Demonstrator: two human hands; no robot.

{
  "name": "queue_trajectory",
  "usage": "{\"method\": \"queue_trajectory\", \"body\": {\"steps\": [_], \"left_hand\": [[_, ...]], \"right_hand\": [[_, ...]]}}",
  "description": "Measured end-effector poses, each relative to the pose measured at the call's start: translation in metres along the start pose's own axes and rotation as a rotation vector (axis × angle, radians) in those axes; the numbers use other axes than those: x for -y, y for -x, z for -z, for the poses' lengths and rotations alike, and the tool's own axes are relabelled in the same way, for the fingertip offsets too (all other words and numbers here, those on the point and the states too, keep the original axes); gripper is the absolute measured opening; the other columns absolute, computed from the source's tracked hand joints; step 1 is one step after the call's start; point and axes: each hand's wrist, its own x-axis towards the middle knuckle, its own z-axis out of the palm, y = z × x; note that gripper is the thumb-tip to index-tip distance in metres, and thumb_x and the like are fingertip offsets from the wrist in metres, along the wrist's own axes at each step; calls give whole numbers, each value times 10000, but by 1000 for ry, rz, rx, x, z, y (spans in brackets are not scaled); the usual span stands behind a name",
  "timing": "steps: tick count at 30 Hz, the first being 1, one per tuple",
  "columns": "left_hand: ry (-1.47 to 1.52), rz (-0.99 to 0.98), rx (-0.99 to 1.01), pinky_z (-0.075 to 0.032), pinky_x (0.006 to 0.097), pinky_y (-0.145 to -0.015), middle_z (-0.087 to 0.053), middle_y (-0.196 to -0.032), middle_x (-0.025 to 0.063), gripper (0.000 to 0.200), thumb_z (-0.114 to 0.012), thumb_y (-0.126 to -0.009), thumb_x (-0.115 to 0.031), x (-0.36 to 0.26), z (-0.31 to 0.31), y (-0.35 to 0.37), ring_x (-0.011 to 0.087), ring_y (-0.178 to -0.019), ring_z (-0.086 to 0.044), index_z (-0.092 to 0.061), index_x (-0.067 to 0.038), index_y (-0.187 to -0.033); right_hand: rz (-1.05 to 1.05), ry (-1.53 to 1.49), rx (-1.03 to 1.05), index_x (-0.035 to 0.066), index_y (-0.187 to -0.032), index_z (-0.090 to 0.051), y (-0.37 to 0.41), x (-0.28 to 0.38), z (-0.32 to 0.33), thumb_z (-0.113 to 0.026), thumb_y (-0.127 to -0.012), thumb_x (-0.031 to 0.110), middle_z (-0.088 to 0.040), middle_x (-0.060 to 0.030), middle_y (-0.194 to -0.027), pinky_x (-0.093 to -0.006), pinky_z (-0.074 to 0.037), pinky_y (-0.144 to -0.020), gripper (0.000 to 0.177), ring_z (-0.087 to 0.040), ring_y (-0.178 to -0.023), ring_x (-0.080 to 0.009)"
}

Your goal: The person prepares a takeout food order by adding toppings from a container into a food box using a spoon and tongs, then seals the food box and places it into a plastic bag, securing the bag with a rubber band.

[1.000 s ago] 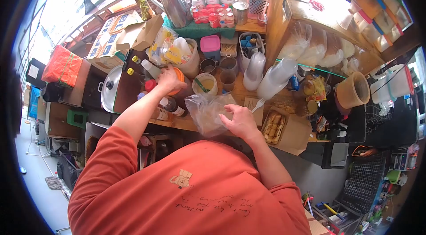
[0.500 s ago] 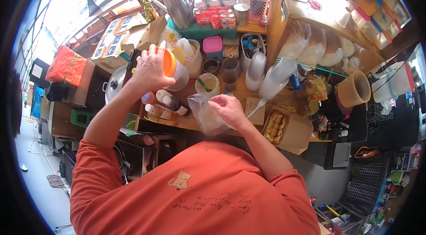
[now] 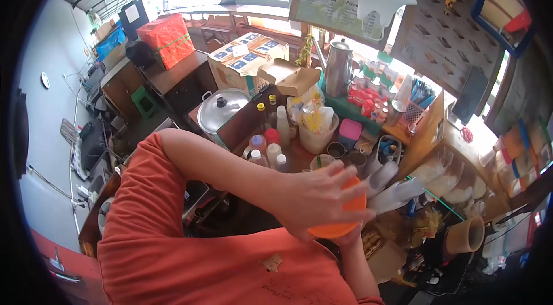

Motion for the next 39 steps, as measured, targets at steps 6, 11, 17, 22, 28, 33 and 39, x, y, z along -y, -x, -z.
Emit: {"method": "queue_trajectory", "body": {"steps": [6, 11, 17, 22, 28, 33, 39], "left_hand": [[183, -86, -109, -442, 567, -892, -416, -1462, 174, 923, -804, -675, -476, -2, -61, -12, 432, -1280, -427, -451, -258, -1499], [240, -8, -170, -435, 580, -866, -402, -1505, 173, 886, -780, -685, -466, -36, -97, -21, 434, -1308, -411, -471, -279, -1494], [259, -52, -147, -428, 587, -860, -382, -1531, 174, 887, -802, -690, -449, -60, -101, -33, 440, -1292, -419, -459, -289, -1493], [130, -401, 8, -434, 580, -898, -384, -1530, 199, 849, -770, -701, -619, -45, -75, -44, 440, -1250, -454, -512, -303, -1446], [-7, -319, 38, -466, 573, -891, -456, -1453, 221, 831, -746, -659, -714, -61, -70, -49, 452, -1170, -510, -594, -304, -1366], [68, -234, 8, -517, 552, -823, -470, -1355, 251, 885, -832, -565, -620, -75, -89, -53, 468, -1134, -522, -605, -260, -1342], [119, -159, -63, -534, 559, -807, -460, -1374, 235, 859, -833, -554, -560, -95, -97, -54, 476, -1128, -500, -611, -299, -1343]], "right_hand": [[-338, -95, -40, 105, -1532, -383, 29, 8, 37, -502, -968, 587, -502, -133, -1482, -541, -465, -1084, 751, -563, -1294, -321], [-534, -116, -64, 108, -1533, -383, 52, 24, 74, -482, -987, 563, -500, -136, -1488, -529, -468, -1087, 717, -565, -1295, -328], [-663, -140, -123, 111, -1534, -384, 85, 66, 112, -459, -1011, 534, -498, -139, -1495, -514, -471, -1092, 677, -567, -1296, -336], [-621, -375, -147, 117, -1520, -418, 114, 63, 153, -402, -1056, 459, -529, -135, -1479, -523, -460, -1103, 576, -564, -1311, -329], [-674, -435, -83, 92, -1456, -503, 126, 83, 138, -440, -1049, 479, -595, -130, -1415, -497, -463, -1104, 565, -598, -1269, -301], [-687, -506, -69, 87, -1423, -531, 148, 80, 165, -465, -1045, 472, -633, -128, -1365, -487, -475, -1090, 544, -619, -1232, -291], [-620, -377, -202, 80, -1381, -558, 165, 92, 161, -482, -1041, 470, -658, -120, -1316, -454, -496, -1069, 524, -642, -1185, -267]]}}
